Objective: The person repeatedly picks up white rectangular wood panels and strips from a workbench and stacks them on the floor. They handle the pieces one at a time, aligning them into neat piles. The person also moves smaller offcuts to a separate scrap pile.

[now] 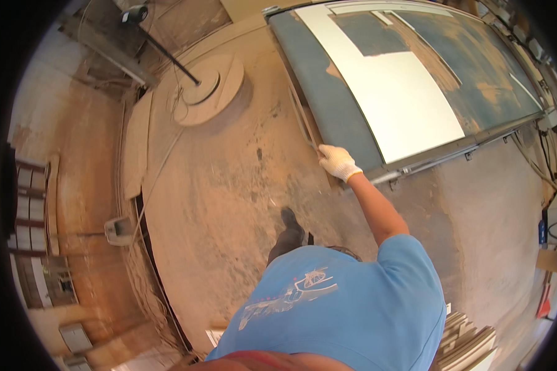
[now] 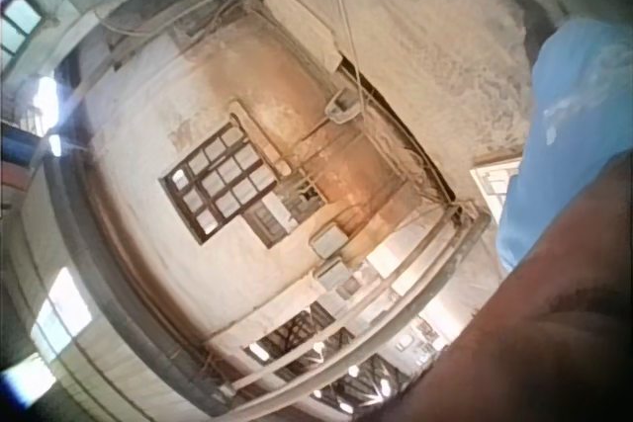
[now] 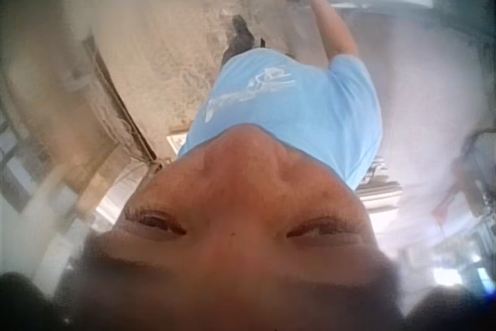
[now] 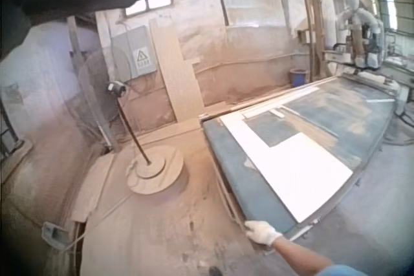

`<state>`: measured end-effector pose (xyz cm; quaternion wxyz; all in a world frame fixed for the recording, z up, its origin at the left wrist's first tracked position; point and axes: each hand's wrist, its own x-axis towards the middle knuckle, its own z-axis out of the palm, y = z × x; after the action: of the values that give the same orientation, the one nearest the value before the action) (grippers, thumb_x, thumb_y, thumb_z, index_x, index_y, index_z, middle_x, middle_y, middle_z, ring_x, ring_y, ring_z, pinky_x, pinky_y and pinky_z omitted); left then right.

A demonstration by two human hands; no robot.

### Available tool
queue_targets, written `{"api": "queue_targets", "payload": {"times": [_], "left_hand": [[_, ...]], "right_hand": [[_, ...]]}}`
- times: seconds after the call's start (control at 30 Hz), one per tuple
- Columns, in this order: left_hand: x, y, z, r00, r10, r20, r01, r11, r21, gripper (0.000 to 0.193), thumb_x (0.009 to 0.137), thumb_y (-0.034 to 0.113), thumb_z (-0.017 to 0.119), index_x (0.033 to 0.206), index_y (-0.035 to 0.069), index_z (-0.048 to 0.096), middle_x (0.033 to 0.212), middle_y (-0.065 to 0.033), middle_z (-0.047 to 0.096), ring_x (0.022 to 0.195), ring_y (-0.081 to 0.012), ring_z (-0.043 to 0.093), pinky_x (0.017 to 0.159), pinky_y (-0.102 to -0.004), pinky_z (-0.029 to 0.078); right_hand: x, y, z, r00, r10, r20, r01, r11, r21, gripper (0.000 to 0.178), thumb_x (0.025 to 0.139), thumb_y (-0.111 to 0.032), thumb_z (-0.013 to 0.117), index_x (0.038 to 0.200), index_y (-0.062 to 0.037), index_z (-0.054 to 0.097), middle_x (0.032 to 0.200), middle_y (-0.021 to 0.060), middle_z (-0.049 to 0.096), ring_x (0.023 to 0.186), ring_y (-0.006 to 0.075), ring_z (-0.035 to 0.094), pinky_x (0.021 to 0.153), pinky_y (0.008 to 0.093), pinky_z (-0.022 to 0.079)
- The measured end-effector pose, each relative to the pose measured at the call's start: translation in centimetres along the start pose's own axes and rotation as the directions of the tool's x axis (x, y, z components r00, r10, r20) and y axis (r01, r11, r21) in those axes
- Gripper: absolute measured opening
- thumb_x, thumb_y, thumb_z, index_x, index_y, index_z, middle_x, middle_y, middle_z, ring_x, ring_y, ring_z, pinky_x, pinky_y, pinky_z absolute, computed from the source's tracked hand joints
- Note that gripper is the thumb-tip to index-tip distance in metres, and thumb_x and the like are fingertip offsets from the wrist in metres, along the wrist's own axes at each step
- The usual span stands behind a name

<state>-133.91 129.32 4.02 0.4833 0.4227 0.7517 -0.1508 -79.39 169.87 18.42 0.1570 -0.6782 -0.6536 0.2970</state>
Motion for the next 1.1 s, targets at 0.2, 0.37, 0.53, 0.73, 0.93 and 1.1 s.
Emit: {"api": "queue_targets", "payload": {"times": [0.2, 0.37, 0.53, 0.73, 0.93, 1.1], "left_hand": [[17.1, 10.4, -29.7, 0.993, 0.103, 0.056, -0.111, 0.667, 0.737, 0.023, 0.093, 0.021, 0.065, 0.105, 0.013, 0.083, 0.114, -0.0168, 0.079, 0.099, -0.0319, 0.078, 0.077, -0.0469, 0.061], [29.6, 27.9, -53.0, 0.901, 0.17, -0.399, -0.285, 0.925, -0.251, 0.027, 0.098, 0.021, 0.063, 0.112, 0.004, 0.078, 0.092, -0.0094, 0.075, 0.072, -0.0261, 0.067, 0.071, -0.0445, 0.056], [33.8, 45.7, -59.4, 0.765, 0.458, -0.452, -0.501, 0.865, 0.029, 0.036, 0.102, 0.027, 0.067, 0.122, -0.001, 0.076, 0.12, -0.0183, 0.078, 0.109, -0.03, 0.073, 0.095, -0.0448, 0.057], [34.4, 59.7, -51.2, 0.936, 0.347, 0.057, -0.336, 0.929, -0.154, 0.033, 0.102, 0.026, 0.07, 0.124, 0.001, 0.072, 0.106, -0.0073, 0.075, 0.093, -0.0191, 0.071, 0.079, -0.0357, 0.058], [39.9, 77.8, -46.9, 0.818, 0.453, 0.355, -0.382, 0.889, -0.253, 0.038, 0.103, 0.03, 0.069, 0.128, 0.002, 0.07, 0.115, -0.0098, 0.075, 0.104, -0.0225, 0.072, 0.091, -0.0386, 0.057], [42.4, 92.6, -43.1, 0.752, 0.408, 0.519, -0.117, 0.856, -0.503, 0.071, 0.105, 0.053, 0.062, 0.154, 0.003, 0.049, 0.148, -0.019, 0.059, 0.138, -0.0363, 0.055, 0.109, -0.0574, 0.048]], "right_hand": [[12.0, 2.4, -1.0, 0.97, 0.128, -0.208, -0.138, 0.99, -0.038, 0.037, 0.095, -0.024, 0.067, 0.128, -0.0079, 0.068, 0.131, 0.0159, 0.068, 0.124, 0.0386, 0.062, 0.107, 0.0487, 0.051], [22.9, 9.0, -6.8, 0.888, 0.282, -0.364, -0.355, 0.922, -0.152, 0.039, 0.095, -0.024, 0.067, 0.13, -0.0083, 0.066, 0.14, 0.0143, 0.063, 0.132, 0.037, 0.057, 0.109, 0.05, 0.049], [36.6, 18.1, -14.7, 0.688, 0.307, -0.658, -0.541, 0.82, -0.183, 0.045, 0.093, -0.026, 0.07, 0.131, -0.0027, 0.064, 0.142, 0.018, 0.061, 0.134, 0.0363, 0.056, 0.114, 0.0488, 0.045], [46.5, 22.6, -18.6, 0.561, 0.633, -0.534, -0.763, 0.645, -0.037, 0.046, 0.096, -0.032, 0.065, 0.129, -0.0005, 0.067, 0.134, 0.0196, 0.065, 0.126, 0.037, 0.06, 0.111, 0.0474, 0.047], [47.6, 18.0, -15.9, 0.474, 0.669, -0.572, -0.823, 0.568, -0.017, 0.065, 0.091, -0.033, 0.069, 0.141, 0.0065, 0.056, 0.157, 0.0295, 0.049, 0.143, 0.0462, 0.047, 0.123, 0.0503, 0.037], [47.7, 9.4, -8.7, 0.539, 0.663, -0.52, -0.717, 0.685, 0.129, 0.06, 0.09, -0.034, 0.071, 0.134, 0.0044, 0.058, 0.125, 0.0217, 0.064, 0.118, 0.0388, 0.058, 0.105, 0.0484, 0.047]]}}
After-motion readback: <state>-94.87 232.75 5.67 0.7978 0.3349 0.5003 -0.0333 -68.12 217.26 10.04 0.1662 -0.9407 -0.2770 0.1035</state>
